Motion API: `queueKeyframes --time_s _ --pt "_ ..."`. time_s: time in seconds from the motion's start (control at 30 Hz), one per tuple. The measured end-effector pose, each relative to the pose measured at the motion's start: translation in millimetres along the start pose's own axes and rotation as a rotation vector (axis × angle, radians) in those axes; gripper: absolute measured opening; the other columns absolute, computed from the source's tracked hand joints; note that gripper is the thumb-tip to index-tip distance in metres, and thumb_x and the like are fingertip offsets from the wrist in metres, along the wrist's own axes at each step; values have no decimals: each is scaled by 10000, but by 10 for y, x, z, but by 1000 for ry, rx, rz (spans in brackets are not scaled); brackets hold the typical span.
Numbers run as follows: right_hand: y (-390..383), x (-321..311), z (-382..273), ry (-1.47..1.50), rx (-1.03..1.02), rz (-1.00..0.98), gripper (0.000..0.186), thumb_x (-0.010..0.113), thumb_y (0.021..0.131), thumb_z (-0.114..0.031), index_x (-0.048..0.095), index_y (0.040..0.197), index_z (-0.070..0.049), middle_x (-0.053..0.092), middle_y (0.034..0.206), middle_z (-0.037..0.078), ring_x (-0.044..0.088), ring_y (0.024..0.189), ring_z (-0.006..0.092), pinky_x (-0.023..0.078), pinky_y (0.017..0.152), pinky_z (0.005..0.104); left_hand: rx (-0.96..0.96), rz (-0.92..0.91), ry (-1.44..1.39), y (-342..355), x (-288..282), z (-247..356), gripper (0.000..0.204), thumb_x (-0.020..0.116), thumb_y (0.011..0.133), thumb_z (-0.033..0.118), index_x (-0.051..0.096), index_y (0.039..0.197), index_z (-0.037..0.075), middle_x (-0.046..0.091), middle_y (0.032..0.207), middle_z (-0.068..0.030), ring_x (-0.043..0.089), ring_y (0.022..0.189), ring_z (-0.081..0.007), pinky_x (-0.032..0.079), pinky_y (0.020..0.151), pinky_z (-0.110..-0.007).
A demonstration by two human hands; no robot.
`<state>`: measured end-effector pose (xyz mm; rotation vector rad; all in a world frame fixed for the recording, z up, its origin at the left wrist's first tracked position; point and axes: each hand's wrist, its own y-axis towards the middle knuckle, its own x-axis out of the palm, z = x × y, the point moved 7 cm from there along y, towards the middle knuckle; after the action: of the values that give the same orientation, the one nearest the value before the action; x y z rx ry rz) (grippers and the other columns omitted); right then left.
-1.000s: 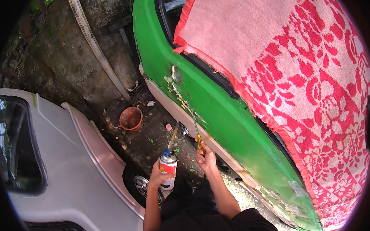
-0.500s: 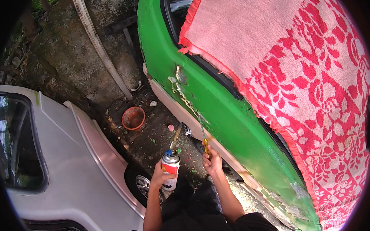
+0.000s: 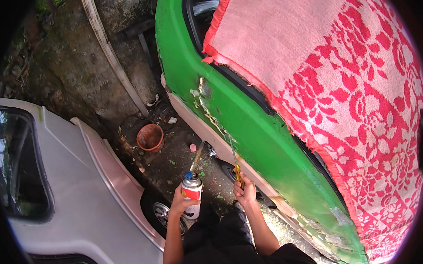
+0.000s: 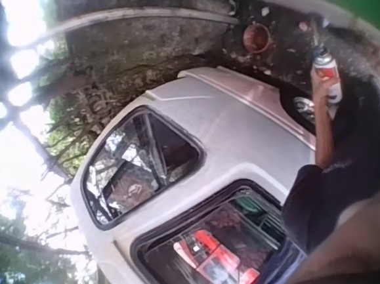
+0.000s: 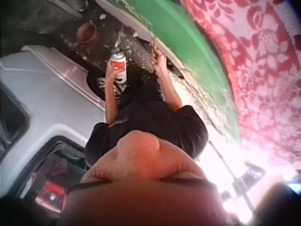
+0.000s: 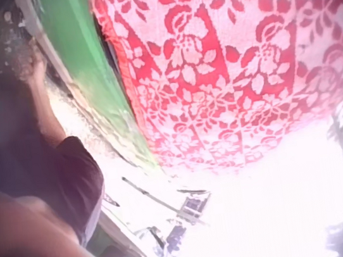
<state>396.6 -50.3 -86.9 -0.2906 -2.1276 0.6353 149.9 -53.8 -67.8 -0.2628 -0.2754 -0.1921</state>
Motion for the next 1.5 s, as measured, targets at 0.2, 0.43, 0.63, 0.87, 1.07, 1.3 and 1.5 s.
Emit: queueKeyframes --time_s 0.2,0.43,0.63,0.87,1.07,1.3,1.5 --pt "141 65 98 -37 -8 25 337 587 1052 -335 630 1303 -113 432 676 -18 249 429 60 225 423 232 -17 -35 11 60 34 -20 687 855 583 -21 601 1219 22 722 1072 -101 712 936 -206 575 864 -358" --pt "200 118 137 -15 -9 13 343 575 1058 -333 627 1320 -119 436 675 -23 242 419 54 202 396 231 -47 -38 5 35 -32 12 728 876 583 -20 602 1255 37 722 1096 -73 700 1006 -192 541 927 -342" --pt "166 87 86 2 -28 42 320 611 1047 -309 653 1268 -82 465 651 -2 274 421 58 220 416 240 -10 -51 24 44 5 21 687 857 580 -4 600 1216 24 726 1067 -101 715 917 -203 576 847 -354" --pt "61 -38 87 -46 -93 8 297 620 1047 -297 664 1255 -89 477 645 -1 305 423 61 233 414 238 -6 -27 15 12 -83 -13 708 877 583 -15 609 1236 28 718 1086 -72 693 982 -184 541 914 -339" --pt "66 18 74 -56 -72 61 288 598 1056 -289 668 1257 -94 474 654 -4 296 424 58 240 415 237 -23 -20 31 12 -90 -67 720 869 589 -29 600 1254 28 722 1106 -83 705 1025 -205 545 941 -356" --pt "318 182 82 -30 -72 3 315 586 1058 -281 648 1284 -71 469 648 -1 273 416 66 242 407 243 -61 -48 12 47 -21 -86 751 885 570 -21 598 1262 35 717 1112 -69 698 1031 -193 537 949 -347" --pt "18 -49 20 -18 -59 20 332 581 1058 -285 636 1313 -80 457 653 -7 278 416 59 246 405 233 -60 -48 -6 -20 -54 -67 735 896 568 1 606 1242 37 707 1109 -57 682 1024 -179 525 946 -333"
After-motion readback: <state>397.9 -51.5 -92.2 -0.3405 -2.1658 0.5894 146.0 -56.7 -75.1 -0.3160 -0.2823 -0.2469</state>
